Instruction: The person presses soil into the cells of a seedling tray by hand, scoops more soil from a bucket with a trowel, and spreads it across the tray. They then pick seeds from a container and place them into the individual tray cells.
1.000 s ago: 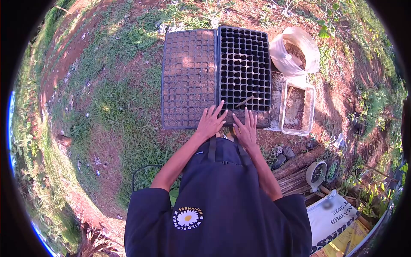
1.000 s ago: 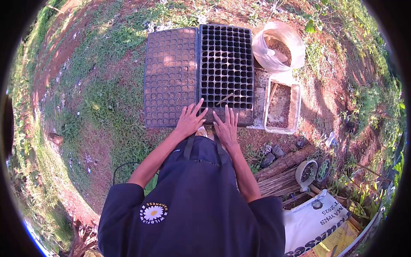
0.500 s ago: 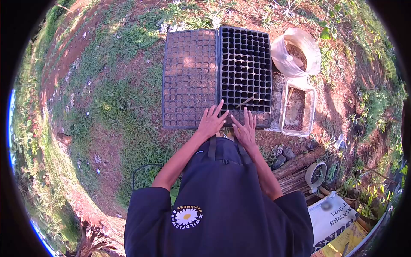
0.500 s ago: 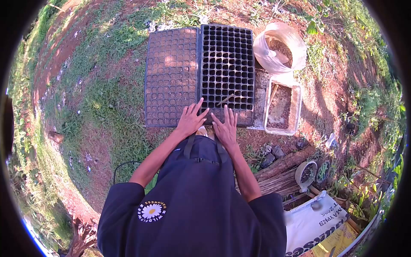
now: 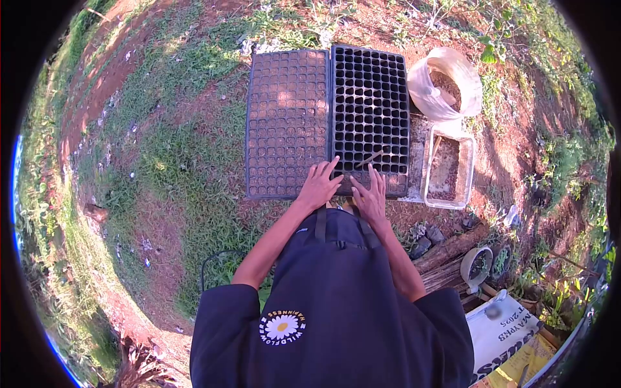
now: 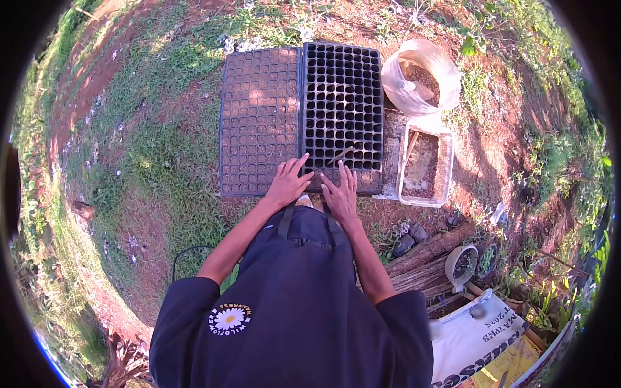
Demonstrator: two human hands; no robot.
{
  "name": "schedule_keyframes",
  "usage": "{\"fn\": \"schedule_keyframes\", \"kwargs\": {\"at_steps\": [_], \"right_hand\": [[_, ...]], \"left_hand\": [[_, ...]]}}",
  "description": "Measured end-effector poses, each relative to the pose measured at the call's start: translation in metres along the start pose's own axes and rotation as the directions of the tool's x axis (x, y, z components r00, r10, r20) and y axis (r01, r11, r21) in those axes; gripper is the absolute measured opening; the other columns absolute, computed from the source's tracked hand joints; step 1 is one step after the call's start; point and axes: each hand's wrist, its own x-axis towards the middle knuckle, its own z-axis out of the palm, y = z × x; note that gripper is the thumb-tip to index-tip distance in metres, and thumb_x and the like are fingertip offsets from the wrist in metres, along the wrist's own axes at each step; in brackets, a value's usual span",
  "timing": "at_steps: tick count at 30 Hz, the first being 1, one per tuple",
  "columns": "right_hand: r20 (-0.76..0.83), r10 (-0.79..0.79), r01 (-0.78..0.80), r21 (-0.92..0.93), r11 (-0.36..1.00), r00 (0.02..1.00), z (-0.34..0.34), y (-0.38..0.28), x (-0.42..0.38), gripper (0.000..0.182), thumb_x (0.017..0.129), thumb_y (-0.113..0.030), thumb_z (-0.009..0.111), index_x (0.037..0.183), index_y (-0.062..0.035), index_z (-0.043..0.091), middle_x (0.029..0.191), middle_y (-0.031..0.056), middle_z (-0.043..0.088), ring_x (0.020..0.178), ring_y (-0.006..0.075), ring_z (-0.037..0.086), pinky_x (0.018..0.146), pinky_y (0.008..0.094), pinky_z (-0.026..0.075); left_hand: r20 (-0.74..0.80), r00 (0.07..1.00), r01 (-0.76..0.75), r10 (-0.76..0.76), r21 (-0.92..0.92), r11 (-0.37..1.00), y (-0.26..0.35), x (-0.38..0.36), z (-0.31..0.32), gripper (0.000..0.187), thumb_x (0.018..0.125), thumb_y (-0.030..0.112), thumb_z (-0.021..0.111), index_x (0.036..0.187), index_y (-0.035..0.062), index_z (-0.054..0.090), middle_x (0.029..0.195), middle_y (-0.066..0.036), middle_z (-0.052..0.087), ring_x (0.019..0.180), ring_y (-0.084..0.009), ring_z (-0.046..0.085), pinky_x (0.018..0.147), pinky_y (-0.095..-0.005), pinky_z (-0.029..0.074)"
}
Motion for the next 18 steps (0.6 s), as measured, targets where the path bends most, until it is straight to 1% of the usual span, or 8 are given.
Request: {"fn": "schedule_keyframes", "kwargs": {"at_steps": [2, 4, 5, 6, 8, 9, 12, 18], "right_hand": [[-0.053, 0.022, -0.018, 0.062, 0.998, 0.998, -0.004, 0.002, 0.001, 0.036, 0.091, -0.02, 0.063, 0.127, -0.0189, 0.068, 0.151, 0.0203, 0.037, 0.138, 0.0392, 0.036, 0.117, 0.0527, 0.023], [-0.159, 0.139, -0.118, 0.137, 0.984, 0.977, -0.008, 0.008, 0.004, 0.033, 0.09, -0.009, 0.062, 0.122, -0.0135, 0.069, 0.137, 0.0203, 0.048, 0.128, 0.0383, 0.045, 0.109, 0.0479, 0.035], [-0.234, 0.127, -0.106, 0.102, 0.989, 0.964, -0.011, 0.011, 0.005, 0.033, 0.088, -0.007, 0.063, 0.12, -0.012, 0.068, 0.124, 0.0168, 0.056, 0.114, 0.0344, 0.053, 0.1, 0.0464, 0.039], [-0.255, 0.124, -0.103, 0.095, 0.99, 0.959, -0.014, 0.015, 0.006, 0.033, 0.088, -0.007, 0.063, 0.12, -0.012, 0.068, 0.124, 0.0168, 0.056, 0.114, 0.0344, 0.053, 0.1, 0.0464, 0.039], [-0.162, 0.32, -0.275, 0.249, 0.929, 0.934, -0.022, 0.025, 0.005, 0.032, 0.088, -0.006, 0.062, 0.12, -0.0111, 0.068, 0.115, 0.015, 0.058, 0.104, 0.0315, 0.055, 0.094, 0.0433, 0.042], [-0.221, 0.282, -0.228, 0.241, 0.943, 0.934, -0.026, 0.032, 0.007, 0.031, 0.089, -0.005, 0.062, 0.119, -0.0103, 0.068, 0.103, 0.0125, 0.061, 0.094, 0.0294, 0.056, 0.09, 0.0423, 0.043], [-0.293, 0.335, -0.254, 0.282, 0.925, 0.895, -0.053, 0.041, 0.019, 0.029, 0.09, -0.002, 0.06, 0.117, -0.0083, 0.069, 0.096, 0.0126, 0.065, 0.089, 0.0284, 0.058, 0.088, 0.04, 0.045], [-0.546, 0.286, -0.28, 0.096, 0.955, 0.787, -0.118, 0.096, 0.083, 0.022, 0.091, -0.004, 0.059, 0.111, -0.0062, 0.069, 0.103, 0.0121, 0.07, 0.097, 0.0288, 0.061, 0.091, 0.0419, 0.047]], "left_hand": [[-0.006, 1.0, -0.025, 0.025, -0.034, 0.999, 0.0, 0.0, -0.002, 0.028, 0.088, 0.024, 0.066, 0.114, 0.0144, 0.07, 0.153, -0.012, 0.038, 0.132, -0.0319, 0.04, 0.109, -0.0473, 0.031], [0.017, 0.999, -0.034, 0.035, -0.056, 0.998, 0.001, 0.003, -0.006, 0.018, 0.086, 0.021, 0.068, 0.102, 0.0128, 0.071, 0.144, -0.01, 0.046, 0.131, -0.0307, 0.04, 0.109, -0.0477, 0.031], [-0.016, 0.999, -0.035, 0.034, -0.074, 0.997, 0.003, 0.005, -0.008, 0.014, 0.086, 0.021, 0.068, 0.096, 0.0114, 0.07, 0.136, -0.008, 0.052, 0.13, -0.0296, 0.042, 0.108, -0.0477, 0.03], [-0.029, 0.998, -0.054, 0.052, -0.067, 0.996, 0.004, 0.006, -0.007, 0.014, 0.086, 0.021, 0.068, 0.096, 0.0114, 0.07, 0.136, -0.008, 0.052, 0.13, -0.0296, 0.042, 0.108, -0.0477, 0.03], [-0.073, 0.997, -0.006, -0.004, -0.145, 0.989, 0.005, 0.008, -0.002, 0.014, 0.089, 0.021, 0.065, 0.092, 0.0084, 0.069, 0.131, -0.009, 0.055, 0.128, -0.0289, 0.044, 0.108, -0.048, 0.031], [-0.115, 0.993, 0.004, -0.021, -0.141, 0.99, 0.009, 0.01, -0.005, 0.016, 0.09, 0.023, 0.065, 0.091, 0.0083, 0.07, 0.125, -0.008, 0.058, 0.125, -0.0272, 0.046, 0.106, -0.0474, 0.031], [-0.126, 0.987, 0.073, -0.101, -0.212, 0.975, 0.011, 0.015, -0.005, 0.017, 0.09, 0.025, 0.065, 0.092, 0.0087, 0.07, 0.122, -0.006, 0.059, 0.123, -0.0264, 0.048, 0.105, -0.047, 0.032], [-0.188, 0.972, 0.096, -0.137, -0.212, 0.973, 0.017, 0.029, 0.002, 0.016, 0.088, 0.025, 0.069, 0.091, 0.0096, 0.071, 0.116, -0.005, 0.061, 0.117, -0.0252, 0.051, 0.101, -0.0437, 0.033]]}}
